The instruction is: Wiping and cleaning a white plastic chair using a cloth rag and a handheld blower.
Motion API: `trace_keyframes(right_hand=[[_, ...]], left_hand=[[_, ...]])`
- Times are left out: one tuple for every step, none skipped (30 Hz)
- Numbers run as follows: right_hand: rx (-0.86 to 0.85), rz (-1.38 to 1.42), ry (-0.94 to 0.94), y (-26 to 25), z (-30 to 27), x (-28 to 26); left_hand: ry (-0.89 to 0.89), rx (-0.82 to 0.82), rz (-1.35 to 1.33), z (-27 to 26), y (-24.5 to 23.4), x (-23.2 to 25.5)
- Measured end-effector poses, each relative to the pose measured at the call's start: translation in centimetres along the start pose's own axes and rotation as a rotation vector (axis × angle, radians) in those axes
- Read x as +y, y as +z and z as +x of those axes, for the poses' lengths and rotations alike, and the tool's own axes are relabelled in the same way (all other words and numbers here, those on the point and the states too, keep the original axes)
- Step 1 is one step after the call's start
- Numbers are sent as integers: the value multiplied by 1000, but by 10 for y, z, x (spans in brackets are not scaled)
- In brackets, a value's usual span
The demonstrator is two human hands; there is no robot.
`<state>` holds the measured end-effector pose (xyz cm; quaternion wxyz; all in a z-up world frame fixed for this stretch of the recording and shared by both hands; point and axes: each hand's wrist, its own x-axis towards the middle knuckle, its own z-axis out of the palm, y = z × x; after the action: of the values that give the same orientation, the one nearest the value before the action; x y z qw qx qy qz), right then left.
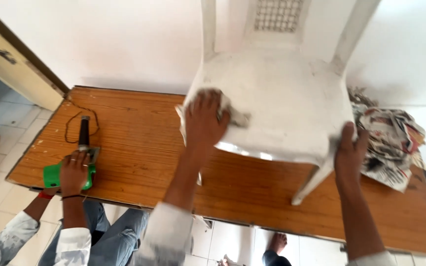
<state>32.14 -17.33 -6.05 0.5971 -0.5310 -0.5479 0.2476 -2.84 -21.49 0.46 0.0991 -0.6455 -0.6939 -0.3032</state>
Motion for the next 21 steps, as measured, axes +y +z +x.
trace_keyframes(right_hand=[[12, -11, 6, 1, -1, 4], [21, -25, 50, 6, 2, 6], [30, -39, 95, 11, 4, 8], [30, -45, 95, 9, 5, 7], [34, -73, 134, 8, 5, 7], [41, -91, 176, 12, 5, 6], [44, -88, 179, 13, 2, 0], [33, -51, 169, 13, 0, -5], [23, -15, 158, 13, -1, -9], [32, -20, 160, 13, -1, -6], [39, -50, 173, 14, -1, -3], [47, -77, 183, 15, 1, -1], [58, -79, 183, 15, 3, 6], [69, -39, 147, 16, 4, 13], [79, 0, 110, 17, 5, 20], [85, -4, 109, 16, 5, 15], [75, -4, 113, 16, 4, 11], [58, -3, 122, 18, 0, 7], [57, -7, 125, 19, -1, 6], [59, -14, 138, 18, 0, 6], [61, -21, 151, 17, 1, 5]], left_hand=[[10, -9, -11, 6, 6, -5], [-1, -1, -38, 14, 10, -12], [-12, 7, -65, 23, 14, -19], [-14, 5, -71, 18, 14, -16], [-20, 42, -71, 14, 14, -13], [-20, 79, -64, 12, 11, -14], [-15, 77, -61, 0, 5, -10], [1, 102, -100, -9, 0, -5], [18, 126, -139, -18, -4, 1], [24, 121, -146, -31, -9, 9], [11, 164, -275, -43, -15, 18], [-1, 208, -403, -52, -20, 26], [7, 205, -410, -54, -19, 34], [2, 247, -321, -56, -19, 41], [-3, 289, -233, -59, -19, 48], [0, 288, -240, -57, -14, 62], [-10, 236, -160, -56, -9, 75], [-26, 180, -75, -58, -5, 85], [-27, 176, -76, -61, 5, 106], [62, 136, -133, -62, 15, 128], [152, 97, -190, -62, 26, 151]])
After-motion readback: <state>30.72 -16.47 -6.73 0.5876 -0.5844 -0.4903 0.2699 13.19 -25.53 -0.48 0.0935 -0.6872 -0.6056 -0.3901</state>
